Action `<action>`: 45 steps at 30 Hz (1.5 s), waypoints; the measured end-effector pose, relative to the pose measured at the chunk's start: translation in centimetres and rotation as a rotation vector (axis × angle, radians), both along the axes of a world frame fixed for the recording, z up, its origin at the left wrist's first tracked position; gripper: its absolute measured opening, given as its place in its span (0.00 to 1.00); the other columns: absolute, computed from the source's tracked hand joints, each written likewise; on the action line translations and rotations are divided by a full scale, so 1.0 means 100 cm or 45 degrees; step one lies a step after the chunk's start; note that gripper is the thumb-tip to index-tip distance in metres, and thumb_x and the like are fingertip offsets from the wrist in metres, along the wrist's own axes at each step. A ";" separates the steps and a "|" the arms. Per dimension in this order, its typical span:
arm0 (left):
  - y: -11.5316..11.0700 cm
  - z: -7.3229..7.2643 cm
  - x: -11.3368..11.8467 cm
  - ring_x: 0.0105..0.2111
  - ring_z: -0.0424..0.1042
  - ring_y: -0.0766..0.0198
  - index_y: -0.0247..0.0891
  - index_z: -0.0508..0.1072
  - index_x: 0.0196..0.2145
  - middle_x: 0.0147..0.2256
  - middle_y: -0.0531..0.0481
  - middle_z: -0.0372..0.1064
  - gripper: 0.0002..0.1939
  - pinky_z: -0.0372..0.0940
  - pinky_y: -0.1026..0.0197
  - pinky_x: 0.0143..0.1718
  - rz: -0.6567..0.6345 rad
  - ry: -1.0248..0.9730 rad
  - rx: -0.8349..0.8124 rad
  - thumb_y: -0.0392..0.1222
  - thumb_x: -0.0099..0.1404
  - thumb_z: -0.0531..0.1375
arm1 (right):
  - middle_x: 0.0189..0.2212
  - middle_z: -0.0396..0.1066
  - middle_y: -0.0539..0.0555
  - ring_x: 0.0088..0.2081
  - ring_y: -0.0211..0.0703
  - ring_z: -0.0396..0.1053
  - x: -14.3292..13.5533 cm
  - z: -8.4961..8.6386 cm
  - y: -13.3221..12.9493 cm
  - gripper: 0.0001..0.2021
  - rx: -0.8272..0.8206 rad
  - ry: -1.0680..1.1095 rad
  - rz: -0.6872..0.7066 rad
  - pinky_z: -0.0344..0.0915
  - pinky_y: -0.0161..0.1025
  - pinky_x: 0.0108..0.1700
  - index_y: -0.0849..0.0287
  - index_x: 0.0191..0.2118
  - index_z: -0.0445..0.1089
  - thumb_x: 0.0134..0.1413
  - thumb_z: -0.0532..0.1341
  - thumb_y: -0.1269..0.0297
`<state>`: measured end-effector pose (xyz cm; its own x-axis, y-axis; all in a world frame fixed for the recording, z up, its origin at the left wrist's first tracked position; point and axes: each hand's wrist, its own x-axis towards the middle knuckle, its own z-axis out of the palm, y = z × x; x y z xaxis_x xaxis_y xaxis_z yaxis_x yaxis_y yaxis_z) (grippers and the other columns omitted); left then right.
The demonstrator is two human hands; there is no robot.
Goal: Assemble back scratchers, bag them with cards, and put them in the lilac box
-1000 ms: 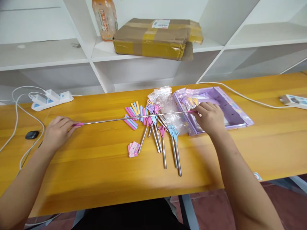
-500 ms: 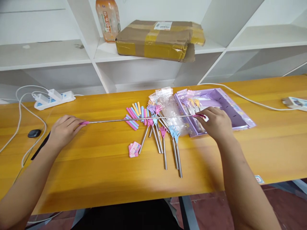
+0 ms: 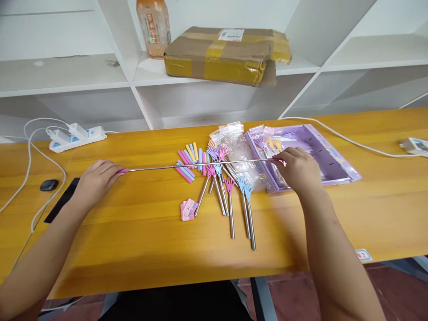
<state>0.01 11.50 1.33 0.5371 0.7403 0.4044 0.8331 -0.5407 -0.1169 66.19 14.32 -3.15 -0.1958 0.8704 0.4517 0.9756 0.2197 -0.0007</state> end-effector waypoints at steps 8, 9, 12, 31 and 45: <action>0.001 -0.002 0.009 0.41 0.73 0.51 0.41 0.78 0.42 0.38 0.44 0.79 0.16 0.70 0.49 0.46 0.004 -0.081 -0.036 0.50 0.82 0.55 | 0.36 0.80 0.61 0.40 0.51 0.71 -0.012 0.011 0.008 0.17 0.116 -0.154 -0.017 0.64 0.44 0.43 0.59 0.36 0.80 0.74 0.60 0.57; 0.002 -0.001 0.012 0.40 0.73 0.51 0.41 0.78 0.42 0.38 0.44 0.79 0.16 0.70 0.49 0.46 -0.002 -0.094 -0.035 0.50 0.82 0.55 | 0.36 0.80 0.61 0.40 0.51 0.71 -0.017 0.013 0.009 0.17 0.118 -0.157 -0.002 0.64 0.44 0.43 0.59 0.36 0.80 0.74 0.60 0.57; 0.006 0.002 0.031 0.40 0.73 0.51 0.40 0.79 0.41 0.38 0.44 0.79 0.17 0.70 0.49 0.46 -0.019 -0.135 -0.044 0.50 0.82 0.55 | 0.38 0.79 0.61 0.41 0.52 0.70 -0.041 0.022 0.015 0.16 0.093 -0.159 0.053 0.62 0.44 0.43 0.59 0.37 0.80 0.75 0.59 0.58; 0.034 -0.018 0.147 0.42 0.76 0.54 0.39 0.79 0.47 0.42 0.44 0.77 0.16 0.64 0.54 0.40 -0.025 -0.272 -0.335 0.49 0.82 0.55 | 0.44 0.79 0.55 0.44 0.51 0.75 -0.213 0.067 0.024 0.05 -0.544 0.194 0.567 0.65 0.44 0.43 0.53 0.44 0.78 0.69 0.66 0.60; 0.042 -0.040 0.133 0.40 0.77 0.56 0.42 0.76 0.45 0.43 0.47 0.76 0.09 0.67 0.55 0.39 0.167 -0.484 -0.475 0.49 0.79 0.60 | 0.39 0.84 0.60 0.43 0.58 0.79 0.011 0.077 0.035 0.17 -0.990 0.506 -0.695 0.69 0.52 0.46 0.53 0.40 0.79 0.61 0.64 0.45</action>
